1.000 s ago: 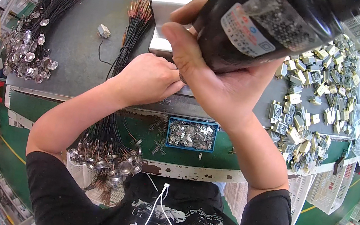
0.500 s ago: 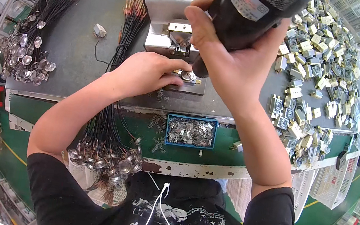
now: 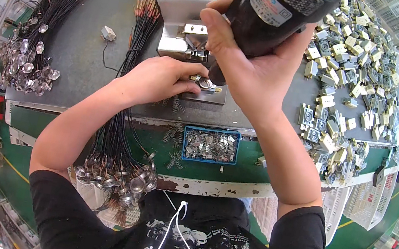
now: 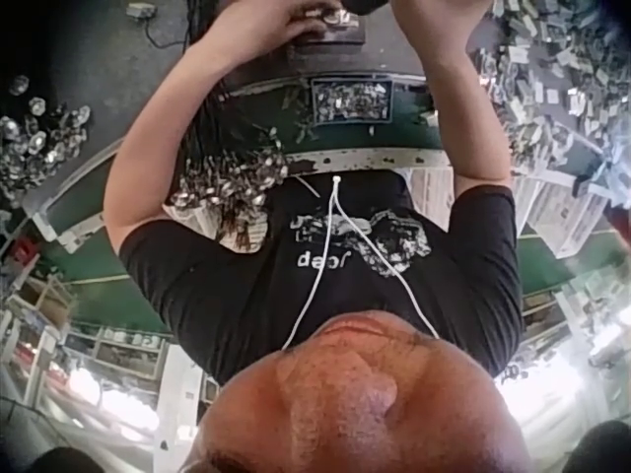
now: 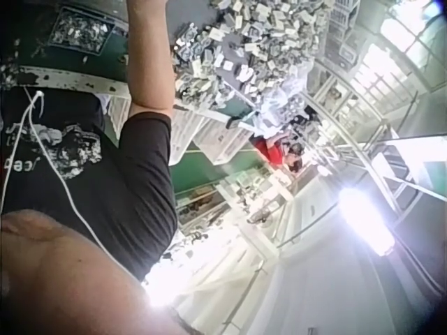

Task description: Assemble electronic components using a jig and a powered screwdriver on an assembly line.

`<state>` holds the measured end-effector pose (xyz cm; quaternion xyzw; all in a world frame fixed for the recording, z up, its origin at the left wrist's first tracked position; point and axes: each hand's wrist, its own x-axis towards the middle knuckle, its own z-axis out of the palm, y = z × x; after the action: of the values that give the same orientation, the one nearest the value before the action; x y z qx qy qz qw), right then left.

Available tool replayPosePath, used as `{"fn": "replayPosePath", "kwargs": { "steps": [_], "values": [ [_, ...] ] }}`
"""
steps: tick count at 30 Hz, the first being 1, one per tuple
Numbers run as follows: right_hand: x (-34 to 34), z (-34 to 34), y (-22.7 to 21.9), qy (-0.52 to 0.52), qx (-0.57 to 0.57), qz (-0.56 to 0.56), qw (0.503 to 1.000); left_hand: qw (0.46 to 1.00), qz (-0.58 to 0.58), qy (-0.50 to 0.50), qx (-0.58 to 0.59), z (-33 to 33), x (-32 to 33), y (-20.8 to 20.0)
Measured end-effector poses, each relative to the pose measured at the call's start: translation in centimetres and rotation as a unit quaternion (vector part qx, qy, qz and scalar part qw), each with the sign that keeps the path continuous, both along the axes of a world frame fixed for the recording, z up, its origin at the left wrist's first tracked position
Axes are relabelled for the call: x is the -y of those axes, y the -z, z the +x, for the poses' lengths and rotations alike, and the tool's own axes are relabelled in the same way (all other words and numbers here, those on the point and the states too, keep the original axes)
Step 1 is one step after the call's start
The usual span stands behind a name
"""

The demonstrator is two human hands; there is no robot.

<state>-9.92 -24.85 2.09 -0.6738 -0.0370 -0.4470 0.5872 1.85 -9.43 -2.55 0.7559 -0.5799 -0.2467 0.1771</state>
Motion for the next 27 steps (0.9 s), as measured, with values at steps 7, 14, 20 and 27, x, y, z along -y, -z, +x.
{"fn": "replayPosePath", "kwargs": {
  "steps": [7, 14, 20, 27],
  "values": [
    [-0.1, -0.1, 0.3, 0.008, -0.016, 0.002, 1.0, 0.999, 0.01, 0.006, 0.03, -0.2, 0.0, -0.2],
    [-0.9, 0.8, -0.3, -0.056, 0.003, 0.015, 0.998, 0.999, -0.022, 0.005, 0.04, -0.2, 0.0, -0.2],
    [-0.6, -0.1, 0.3, -0.033, -0.055, -0.031, 0.997, 0.998, -0.045, 0.013, 0.052, -0.1, 0.0, 0.4],
    [-1.1, -0.4, 0.3, -0.034, -0.094, -0.033, 0.994, 0.998, -0.048, -0.004, 0.043, -0.5, -0.4, 0.8]
  ]
}}
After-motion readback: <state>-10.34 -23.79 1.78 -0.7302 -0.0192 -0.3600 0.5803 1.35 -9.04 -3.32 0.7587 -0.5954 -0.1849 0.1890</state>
